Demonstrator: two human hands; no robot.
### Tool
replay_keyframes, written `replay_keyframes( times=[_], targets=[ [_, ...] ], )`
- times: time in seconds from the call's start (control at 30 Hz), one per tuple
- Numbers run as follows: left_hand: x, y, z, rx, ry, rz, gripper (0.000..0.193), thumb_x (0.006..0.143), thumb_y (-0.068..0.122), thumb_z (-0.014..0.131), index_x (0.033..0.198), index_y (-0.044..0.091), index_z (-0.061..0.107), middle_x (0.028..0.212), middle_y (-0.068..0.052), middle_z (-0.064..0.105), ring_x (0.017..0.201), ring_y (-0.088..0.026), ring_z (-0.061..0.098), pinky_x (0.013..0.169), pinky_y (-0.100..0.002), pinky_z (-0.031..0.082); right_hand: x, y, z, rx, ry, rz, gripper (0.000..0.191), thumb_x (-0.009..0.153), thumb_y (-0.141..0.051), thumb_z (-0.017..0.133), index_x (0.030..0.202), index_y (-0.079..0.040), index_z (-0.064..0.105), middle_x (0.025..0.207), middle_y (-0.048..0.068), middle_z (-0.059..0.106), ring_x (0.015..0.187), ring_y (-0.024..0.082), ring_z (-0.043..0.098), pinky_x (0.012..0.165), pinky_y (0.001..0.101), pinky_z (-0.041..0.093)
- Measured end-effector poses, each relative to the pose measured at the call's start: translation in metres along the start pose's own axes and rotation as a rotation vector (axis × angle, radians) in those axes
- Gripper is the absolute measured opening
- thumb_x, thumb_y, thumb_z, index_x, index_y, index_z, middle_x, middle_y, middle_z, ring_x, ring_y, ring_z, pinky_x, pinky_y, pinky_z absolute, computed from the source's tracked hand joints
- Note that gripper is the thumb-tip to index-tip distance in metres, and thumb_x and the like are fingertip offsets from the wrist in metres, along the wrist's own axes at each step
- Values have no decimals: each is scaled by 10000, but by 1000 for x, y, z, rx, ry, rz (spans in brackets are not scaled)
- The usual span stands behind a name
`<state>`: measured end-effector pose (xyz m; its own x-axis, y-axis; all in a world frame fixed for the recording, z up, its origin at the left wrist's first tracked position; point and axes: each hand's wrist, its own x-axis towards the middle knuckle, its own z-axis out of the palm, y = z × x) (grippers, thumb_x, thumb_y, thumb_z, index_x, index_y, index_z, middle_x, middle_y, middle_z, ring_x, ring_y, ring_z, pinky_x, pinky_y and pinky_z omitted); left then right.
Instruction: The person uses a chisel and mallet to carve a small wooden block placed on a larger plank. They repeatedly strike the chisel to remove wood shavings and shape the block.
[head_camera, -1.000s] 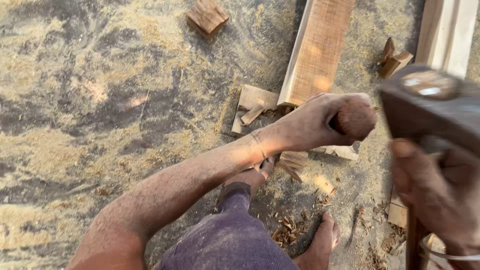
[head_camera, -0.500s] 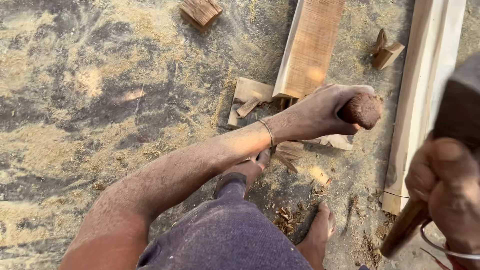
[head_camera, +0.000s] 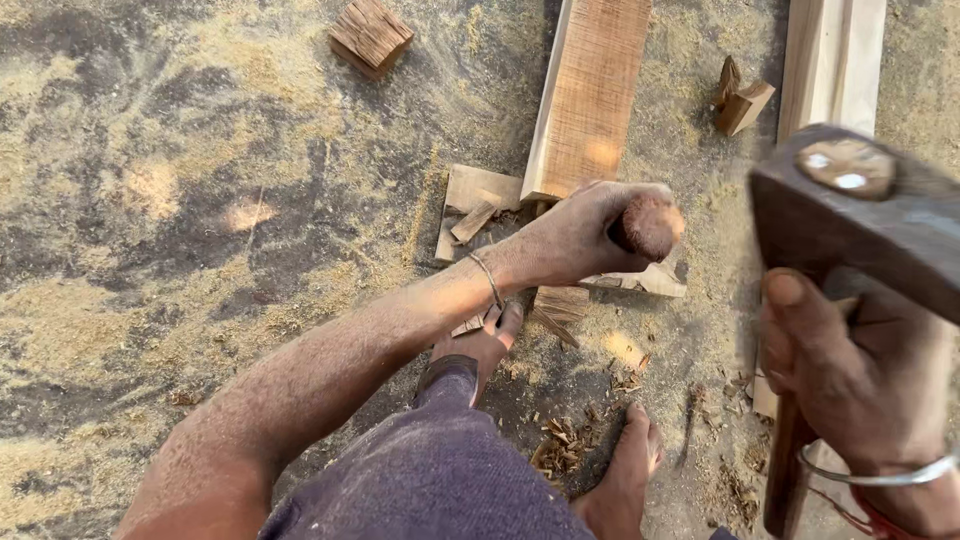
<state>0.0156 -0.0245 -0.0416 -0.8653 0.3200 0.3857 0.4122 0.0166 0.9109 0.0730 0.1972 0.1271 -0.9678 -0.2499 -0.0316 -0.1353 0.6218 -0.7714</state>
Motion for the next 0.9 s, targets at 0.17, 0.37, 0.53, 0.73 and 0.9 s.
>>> replay_keyframes(
  times=[0.17, 0.37, 0.53, 0.73, 0.9],
  targets=[
    [10, 12, -2, -102, 22, -86, 638, 868, 172, 844, 1423, 104, 536, 1187, -70, 721, 1124, -172, 734, 1033, -342, 621, -6, 27, -22, -61, -59, 190, 581, 1078, -531, 542, 733, -65, 543, 554, 77, 471, 462, 204, 463, 420, 376, 385],
    [7, 4, -10, -114, 29, -28, 620, 902, 159, 842, 1439, 108, 537, 1227, -69, 721, 1173, -170, 716, 1072, -352, 605, 3, 38, -17, 194, -165, 317, 598, 1071, -577, 508, 723, -93, 548, 531, 2, 435, 463, 110, 396, 362, 309, 373],
    [0, -2, -1, -91, -8, -140, 542, 923, 184, 832, 1395, 101, 580, 1198, -64, 747, 1138, -172, 744, 1087, -360, 581, 17, -6, 23, -97, -88, -129, 313, 1018, -332, 666, 902, -50, 594, 581, 22, 532, 439, 120, 493, 393, 282, 369],
    [-2, -4, -7, -88, 34, -101, 610, 856, 160, 870, 1388, 81, 582, 1183, -79, 743, 1099, -191, 748, 1034, -364, 625, 30, -5, 35, -58, -124, -162, 264, 1036, -259, 631, 1077, -1, 589, 559, -19, 580, 425, 82, 528, 378, 251, 400],
    [-1, -6, 0, -123, 71, -18, 670, 834, 121, 879, 1413, 64, 546, 1201, -97, 722, 1149, -209, 721, 1049, -379, 603, 4, 1, 10, 171, -94, 32, 441, 1168, -265, 630, 827, 3, 550, 600, 28, 548, 508, 107, 513, 425, 241, 421]
  ],
)
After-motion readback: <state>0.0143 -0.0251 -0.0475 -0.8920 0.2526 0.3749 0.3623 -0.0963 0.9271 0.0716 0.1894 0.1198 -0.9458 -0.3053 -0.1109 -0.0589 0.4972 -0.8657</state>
